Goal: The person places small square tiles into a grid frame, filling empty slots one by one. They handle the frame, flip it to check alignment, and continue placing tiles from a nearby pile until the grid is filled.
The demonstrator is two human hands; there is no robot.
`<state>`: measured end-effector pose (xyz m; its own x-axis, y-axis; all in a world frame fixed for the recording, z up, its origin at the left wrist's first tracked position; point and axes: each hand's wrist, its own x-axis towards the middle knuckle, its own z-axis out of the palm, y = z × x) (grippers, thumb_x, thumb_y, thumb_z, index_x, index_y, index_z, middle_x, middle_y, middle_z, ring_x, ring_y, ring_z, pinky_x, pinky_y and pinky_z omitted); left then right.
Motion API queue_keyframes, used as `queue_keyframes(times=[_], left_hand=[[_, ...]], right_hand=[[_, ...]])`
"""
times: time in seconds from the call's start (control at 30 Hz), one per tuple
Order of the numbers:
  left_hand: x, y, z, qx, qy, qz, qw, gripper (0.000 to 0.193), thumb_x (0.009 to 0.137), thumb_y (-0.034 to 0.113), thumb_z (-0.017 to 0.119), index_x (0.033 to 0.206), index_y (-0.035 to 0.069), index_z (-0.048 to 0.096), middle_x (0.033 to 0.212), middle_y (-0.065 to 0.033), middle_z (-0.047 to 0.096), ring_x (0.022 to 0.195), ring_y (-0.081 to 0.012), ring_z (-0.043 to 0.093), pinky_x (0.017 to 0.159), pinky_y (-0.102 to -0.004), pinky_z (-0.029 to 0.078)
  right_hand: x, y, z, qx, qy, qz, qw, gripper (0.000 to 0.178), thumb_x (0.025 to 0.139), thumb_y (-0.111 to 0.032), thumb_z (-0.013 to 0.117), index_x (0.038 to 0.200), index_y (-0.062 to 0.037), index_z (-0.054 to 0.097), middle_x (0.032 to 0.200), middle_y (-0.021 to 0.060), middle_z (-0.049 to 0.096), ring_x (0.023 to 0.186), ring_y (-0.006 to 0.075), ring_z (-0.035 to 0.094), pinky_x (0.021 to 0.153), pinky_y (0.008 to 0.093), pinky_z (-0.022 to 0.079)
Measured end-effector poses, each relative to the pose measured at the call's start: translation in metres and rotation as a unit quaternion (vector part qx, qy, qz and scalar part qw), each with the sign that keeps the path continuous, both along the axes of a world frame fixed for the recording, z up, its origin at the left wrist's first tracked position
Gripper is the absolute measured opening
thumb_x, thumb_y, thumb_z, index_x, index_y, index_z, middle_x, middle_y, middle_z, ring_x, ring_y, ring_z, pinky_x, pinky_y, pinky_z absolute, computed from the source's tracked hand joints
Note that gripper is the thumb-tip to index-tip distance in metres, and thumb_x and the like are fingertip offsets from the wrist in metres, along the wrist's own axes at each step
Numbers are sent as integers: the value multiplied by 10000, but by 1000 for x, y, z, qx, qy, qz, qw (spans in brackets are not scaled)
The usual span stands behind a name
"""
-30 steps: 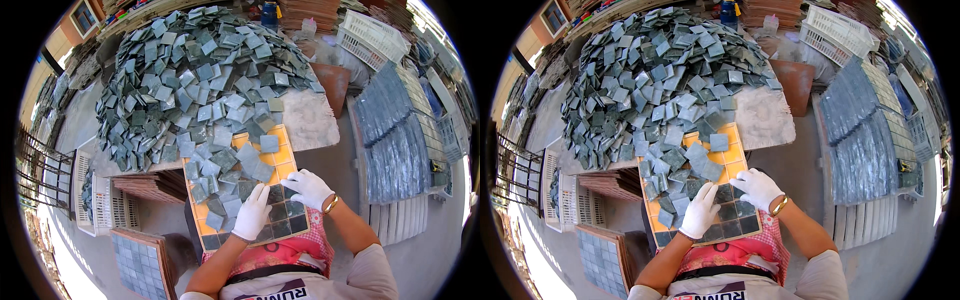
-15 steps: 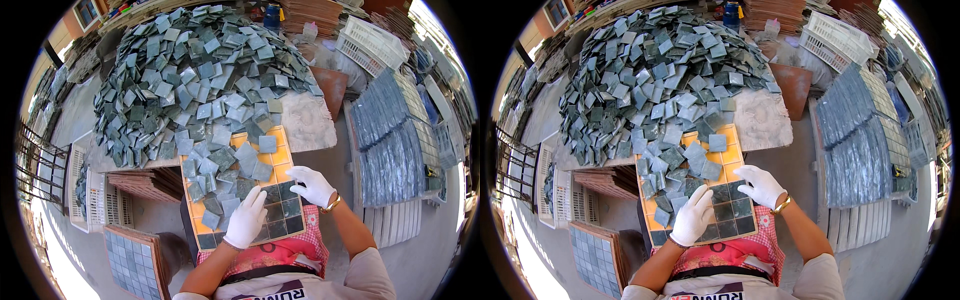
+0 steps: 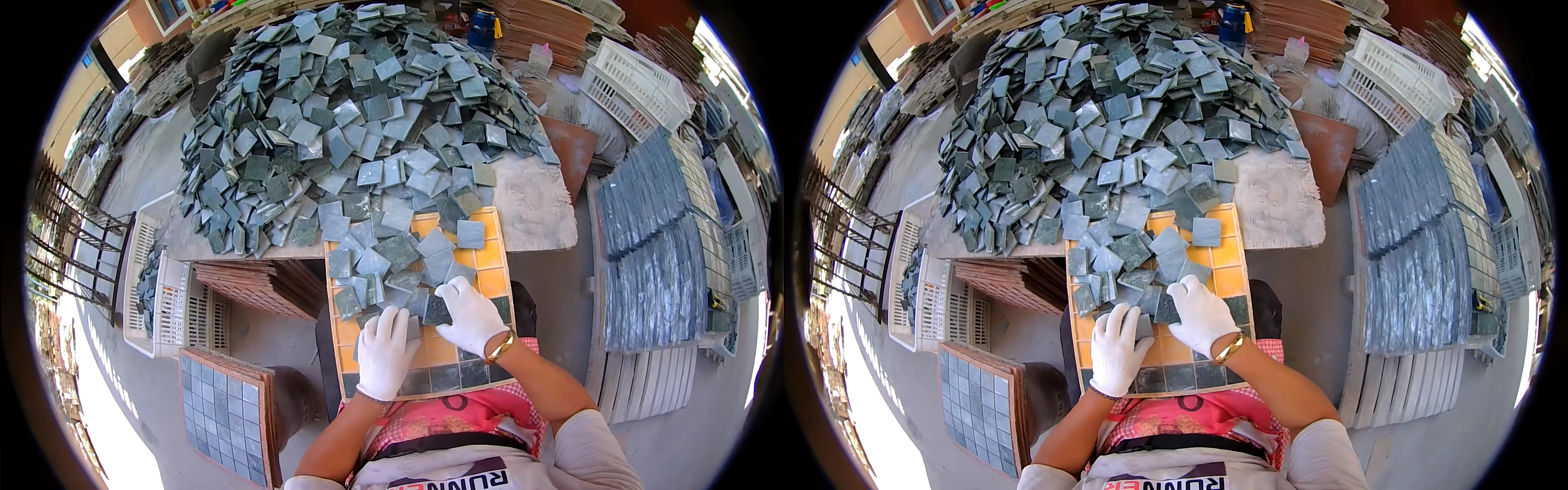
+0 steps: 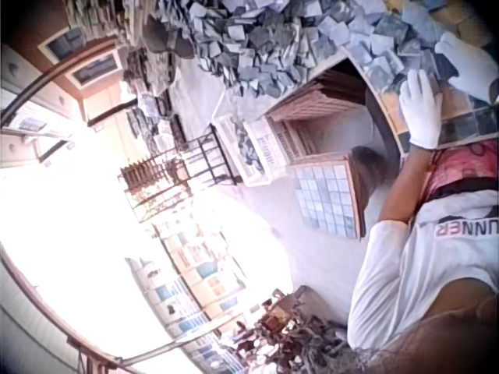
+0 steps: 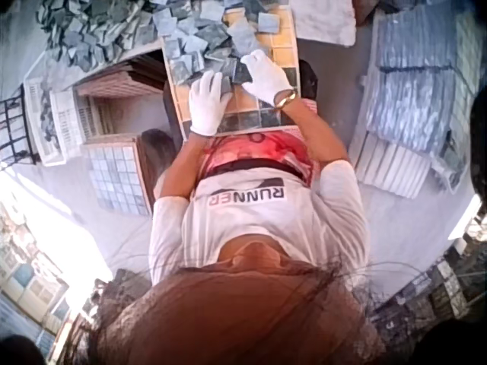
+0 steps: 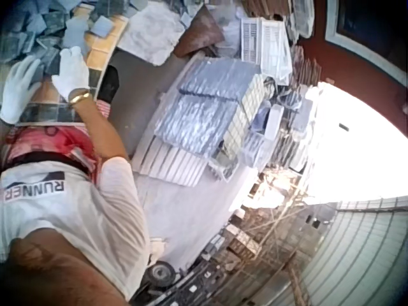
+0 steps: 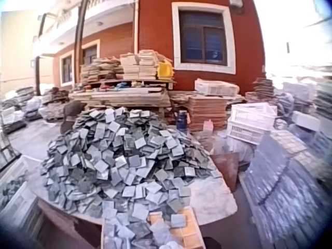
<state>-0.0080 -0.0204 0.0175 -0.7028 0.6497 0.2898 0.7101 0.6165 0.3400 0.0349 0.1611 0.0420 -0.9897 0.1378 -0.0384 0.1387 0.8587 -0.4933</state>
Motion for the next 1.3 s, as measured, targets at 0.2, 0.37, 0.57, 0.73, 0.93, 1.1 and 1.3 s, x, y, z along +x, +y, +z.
queue_keyframes(times=[0.2,0.37,0.57,0.73,0.93,1.1,1.3], left_hand=[[-11,-7,5,-22,44,-53,997,566,677,189,732,1187,66,519,1231,-96,464,970,-263,532,764,-360,486],[-7,-5,2,-41,1,-51,998,628,655,161,760,1227,71,513,1214,-129,455,986,-305,525,815,-380,477],[-7,-3,10,-65,28,-41,997,545,674,186,730,1156,55,512,1145,-105,480,940,-261,537,724,-349,506],[-15,-13,4,21,8,5,1000,547,652,157,763,1133,52,523,1089,-125,527,927,-299,574,695,-374,517],[-20,-57,18,170,-117,177,962,527,666,149,752,1138,33,547,1061,-142,568,735,-276,614,635,-354,522],[13,-78,1,91,-46,65,993,522,600,145,754,1074,3,587,1072,-138,580,976,-348,556,866,-425,462],[17,-85,-8,63,-39,56,996,510,615,154,745,1076,14,579,1086,-125,589,1030,-321,553,886,-434,447]], right_hand=[[37,-6,2,26,-114,100,988,457,714,-221,736,1089,-76,520,1033,134,510,950,313,566,781,405,497],[49,-14,-9,8,-73,114,991,458,747,-204,709,1141,-46,538,1008,133,513,938,309,570,785,397,498],[48,-3,-9,-61,-75,136,986,457,816,-266,636,1190,-29,520,1069,153,528,938,316,582,810,396,495],[29,-15,-14,-29,-5,148,989,354,835,-241,603,1143,-73,551,1096,144,538,947,295,591,809,380,490],[-16,-39,-19,53,189,258,946,406,789,-306,652,1161,-167,565,1208,49,496,1194,244,445,984,429,369],[-64,-10,-23,145,182,292,928,473,788,-426,640,1227,-272,552,1379,14,413,1339,252,300,1078,476,258],[-104,41,-7,232,133,232,935,673,706,-603,633,1329,-420,456,1463,30,345,1355,336,260,1100,576,181]])
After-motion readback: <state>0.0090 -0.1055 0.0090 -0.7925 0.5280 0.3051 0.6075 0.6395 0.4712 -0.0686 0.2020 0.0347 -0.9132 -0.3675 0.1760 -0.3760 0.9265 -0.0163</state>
